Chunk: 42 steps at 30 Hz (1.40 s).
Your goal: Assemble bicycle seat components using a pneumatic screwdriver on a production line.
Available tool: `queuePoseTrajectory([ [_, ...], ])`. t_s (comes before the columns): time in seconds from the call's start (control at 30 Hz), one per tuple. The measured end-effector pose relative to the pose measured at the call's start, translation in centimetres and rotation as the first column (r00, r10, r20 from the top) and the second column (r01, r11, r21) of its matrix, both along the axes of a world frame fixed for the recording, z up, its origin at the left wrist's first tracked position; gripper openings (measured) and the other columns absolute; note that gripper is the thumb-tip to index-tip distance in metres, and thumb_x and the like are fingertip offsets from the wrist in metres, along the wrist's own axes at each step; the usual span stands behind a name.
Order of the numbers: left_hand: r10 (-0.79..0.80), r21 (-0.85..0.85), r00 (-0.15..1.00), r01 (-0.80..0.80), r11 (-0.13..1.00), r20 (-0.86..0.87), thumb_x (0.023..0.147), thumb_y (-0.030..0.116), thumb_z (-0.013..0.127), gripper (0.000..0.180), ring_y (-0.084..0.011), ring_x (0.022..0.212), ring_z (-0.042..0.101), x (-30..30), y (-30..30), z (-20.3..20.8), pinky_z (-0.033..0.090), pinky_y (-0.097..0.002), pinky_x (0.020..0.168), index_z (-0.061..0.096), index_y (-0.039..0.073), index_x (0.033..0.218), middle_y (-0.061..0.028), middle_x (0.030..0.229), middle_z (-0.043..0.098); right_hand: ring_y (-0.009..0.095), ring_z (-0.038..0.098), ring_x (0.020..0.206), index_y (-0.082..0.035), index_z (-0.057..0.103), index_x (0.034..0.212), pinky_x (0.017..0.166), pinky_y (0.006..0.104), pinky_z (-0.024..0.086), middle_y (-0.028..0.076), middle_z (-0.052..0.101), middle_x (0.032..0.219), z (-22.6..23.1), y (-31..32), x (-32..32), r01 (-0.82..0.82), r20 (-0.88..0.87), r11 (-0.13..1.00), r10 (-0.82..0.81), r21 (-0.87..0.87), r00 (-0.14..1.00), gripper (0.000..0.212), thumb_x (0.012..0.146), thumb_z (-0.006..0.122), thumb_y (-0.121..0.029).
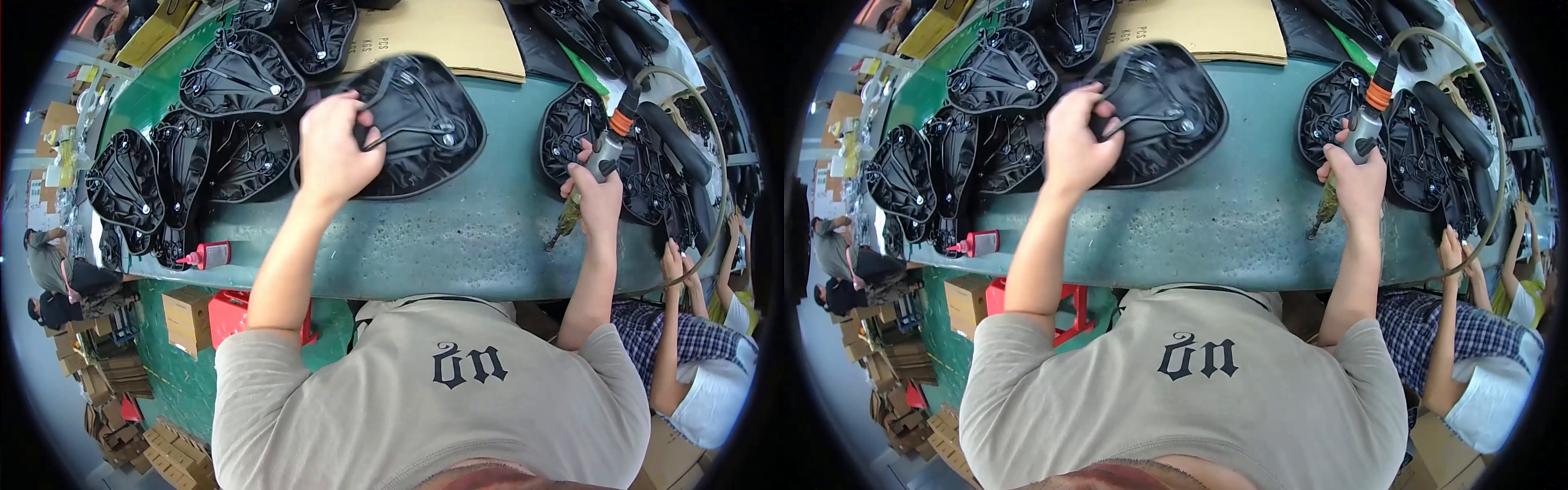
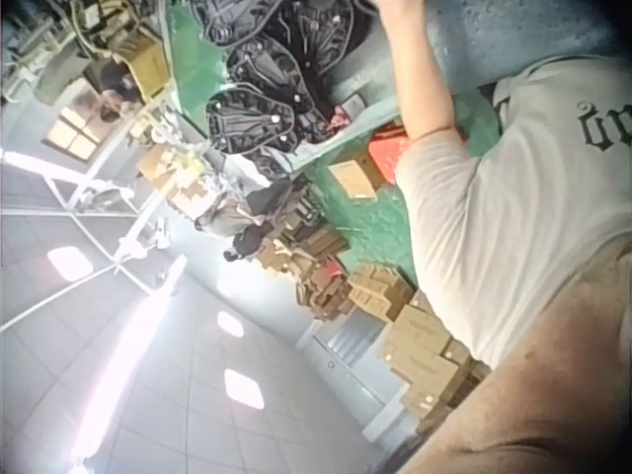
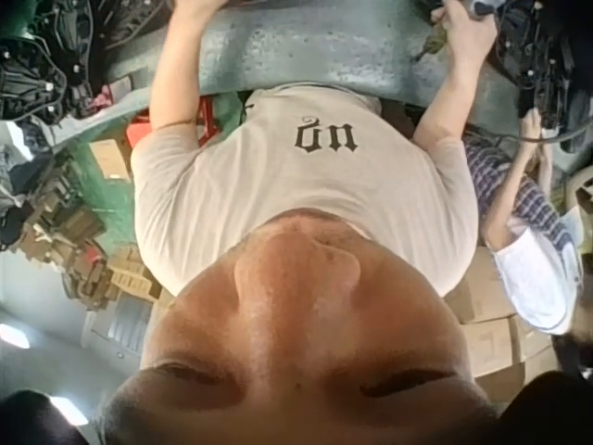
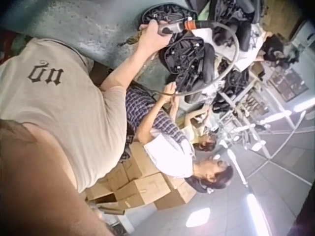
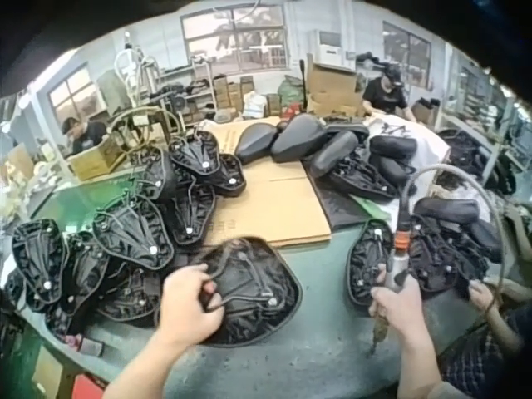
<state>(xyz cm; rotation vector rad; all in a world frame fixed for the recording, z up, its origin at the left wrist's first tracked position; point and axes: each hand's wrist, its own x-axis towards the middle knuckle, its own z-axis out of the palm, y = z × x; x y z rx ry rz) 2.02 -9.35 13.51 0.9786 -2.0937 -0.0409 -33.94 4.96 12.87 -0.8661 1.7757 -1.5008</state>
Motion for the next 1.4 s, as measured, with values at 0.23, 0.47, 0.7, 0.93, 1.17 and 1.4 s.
queuePoseTrajectory([
  [0.23, 0.603, 0.366, 0.707, -0.707, 0.605, 0.37, 0.082, 0.044, 0.078, 0.045, -0.0395, 0.115, 0.061, 0.7, -1.6, -4.7, 0.043, -0.0559, 0.097, 0.067, 0.003, 0.095, -0.0181, 0.108, 0.07, 0.013, 0.063, 0.059, 0.004, 0.061, 0.11, 0.055, 0.0291, 0.05, 0.012, 0.07, 0.106, 0.2, 0.7, -0.5, 0.027, -0.042, 0.999, -0.026, 0.027, 0.999, 0.026, 0.087, 0.07, -0.004],
  [0.47, 0.64, 0.332, 0.657, -0.754, 0.567, 0.399, 0.076, 0.056, 0.083, 0.064, -0.0387, 0.115, 0.059, 0.4, -0.7, -4.7, 0.039, -0.0564, 0.097, 0.067, 0.001, 0.103, -0.0182, 0.11, 0.068, 0.013, 0.063, 0.059, 0.003, 0.062, 0.109, 0.055, 0.0292, 0.05, 0.011, 0.07, 0.1, 2.0, 1.6, 0.7, -0.004, -0.11, 0.994, 0.016, 0.112, 0.994, 0.025, 0.087, 0.07, -0.005],
  [0.7, 0.004, -0.04, 0.999, -0.006, 0.999, -0.04, 0.081, 0.024, 0.084, 0.055, -0.0356, 0.107, 0.059, -1.6, 5.0, -3.5, 0.046, -0.0451, 0.094, 0.058, 0.0, 0.122, -0.017, 0.117, 0.062, 0.014, 0.064, 0.055, -0.002, 0.057, 0.102, 0.054, 0.0292, 0.052, 0.033, 0.064, 0.13, 4.4, 6.2, 5.4, -0.545, 0.366, 0.821, 0.462, 0.168, 0.808, 0.026, 0.079, 0.067, -0.002],
  [0.93, 0.021, 0.837, 0.997, -0.072, 0.542, 0.072, 0.098, 0.036, 0.067, 0.067, -0.0457, 0.123, 0.062, -6.3, 8.2, -6.7, 0.05, -0.044, 0.102, 0.044, -0.007, 0.145, -0.0319, 0.131, 0.063, 0.012, 0.063, 0.059, 0.001, 0.058, 0.107, 0.055, 0.0257, 0.052, 0.021, 0.072, 0.107, 8.5, 4.5, 6.4, -0.453, 0.07, 0.859, 0.481, -0.239, 0.874, 0.025, 0.085, 0.07, 0.0],
  [1.17, -0.116, 0.855, 0.992, 0.102, 0.508, -0.05, 0.096, 0.032, 0.065, 0.074, -0.0464, 0.116, 0.065, -5.8, 9.1, -7.0, 0.052, -0.0485, 0.1, 0.035, -0.002, 0.154, -0.0332, 0.125, 0.065, 0.021, 0.064, 0.069, -0.001, 0.05, 0.118, 0.066, 0.0358, 0.056, 0.018, 0.061, 0.102, 3.7, -6.5, 10.1, -0.463, -0.206, 0.224, 0.676, -0.858, 0.708, 0.029, 0.091, 0.06, 0.004],
  [1.4, -0.072, 0.803, 0.996, 0.079, 0.591, -0.045, 0.093, 0.036, 0.065, 0.076, -0.047, 0.105, 0.068, -5.3, 9.5, -8.0, 0.054, -0.0503, 0.093, 0.039, -0.001, 0.153, -0.0311, 0.114, 0.069, 0.023, 0.065, 0.071, 0.003, 0.052, 0.115, 0.066, 0.0363, 0.056, 0.019, 0.063, 0.099, 2.7, -7.0, 11.6, -0.577, -0.228, 0.581, 0.563, -0.574, 0.794, 0.027, 0.09, 0.056, 0.012],
])
